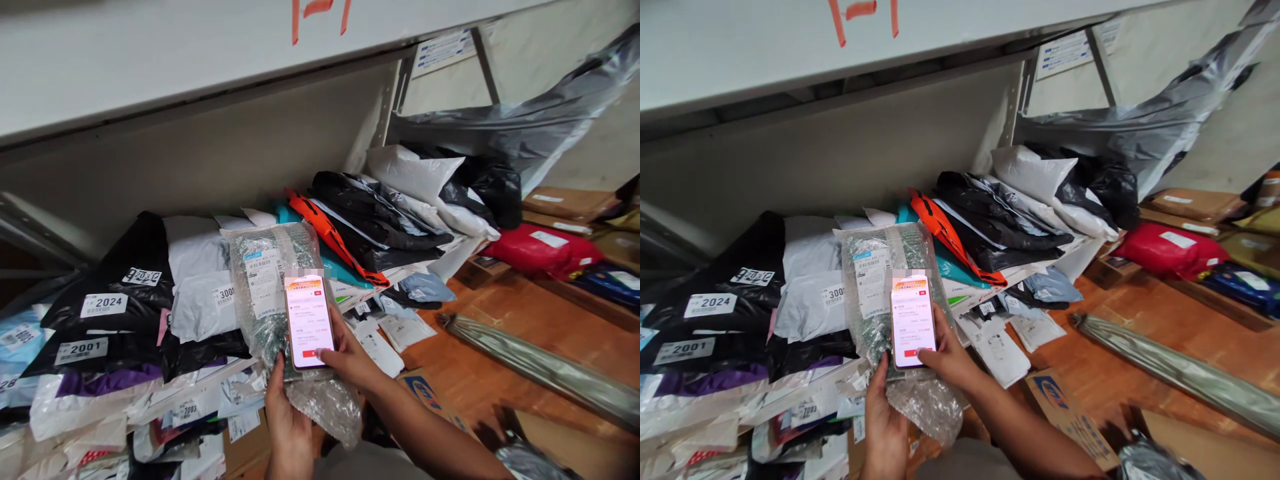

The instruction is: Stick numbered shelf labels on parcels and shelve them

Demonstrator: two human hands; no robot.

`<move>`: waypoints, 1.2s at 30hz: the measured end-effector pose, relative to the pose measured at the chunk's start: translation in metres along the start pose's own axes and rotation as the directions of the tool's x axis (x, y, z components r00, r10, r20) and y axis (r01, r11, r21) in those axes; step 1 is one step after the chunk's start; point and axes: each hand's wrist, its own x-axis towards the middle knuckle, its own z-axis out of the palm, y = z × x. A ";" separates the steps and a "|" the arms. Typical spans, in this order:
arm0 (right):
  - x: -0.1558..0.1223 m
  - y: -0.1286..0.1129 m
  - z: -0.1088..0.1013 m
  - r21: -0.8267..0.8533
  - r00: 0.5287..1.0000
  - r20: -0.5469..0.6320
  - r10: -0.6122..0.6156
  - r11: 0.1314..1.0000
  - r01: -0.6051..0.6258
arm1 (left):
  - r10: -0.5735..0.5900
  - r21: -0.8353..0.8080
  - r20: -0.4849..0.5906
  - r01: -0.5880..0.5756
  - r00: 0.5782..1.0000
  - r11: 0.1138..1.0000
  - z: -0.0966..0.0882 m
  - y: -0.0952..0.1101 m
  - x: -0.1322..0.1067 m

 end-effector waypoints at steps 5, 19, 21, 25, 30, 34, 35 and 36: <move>-0.001 -0.002 0.002 0.025 0.998 -0.057 0.039 0.999 -0.038 | -0.016 0.007 0.028 0.016 0.999 1.000 -0.003 0.000 0.004; 0.010 -0.010 0.021 0.214 0.948 -0.265 0.175 0.970 -0.119 | 0.045 -0.012 0.040 -0.045 0.998 0.999 -0.012 0.001 0.017; 0.009 -0.009 0.022 0.213 0.952 -0.253 0.169 0.970 -0.116 | 0.055 -0.004 0.090 -0.055 0.994 0.998 -0.017 0.000 0.021; 0.003 -0.017 0.025 0.230 0.961 -0.205 0.183 0.964 -0.134 | 0.035 0.025 0.222 -0.042 0.974 0.999 -0.024 0.000 0.027; -0.002 -0.028 0.032 0.245 0.950 -0.200 0.242 0.951 -0.191 | 0.027 0.017 0.272 -0.033 0.962 0.999 -0.024 0.000 0.028; -0.004 -0.029 0.035 0.269 0.953 -0.188 0.238 0.946 -0.183 | 0.045 0.035 0.293 -0.058 0.955 0.998 -0.025 0.002 0.030; -0.004 -0.029 0.036 0.271 0.955 -0.187 0.232 0.946 -0.177 | 0.038 0.045 0.301 -0.054 0.953 0.998 -0.026 0.002 0.030; -0.004 -0.029 0.037 0.273 0.954 -0.190 0.231 0.946 -0.175 | 0.026 0.055 0.309 -0.045 0.951 0.997 -0.026 0.003 0.031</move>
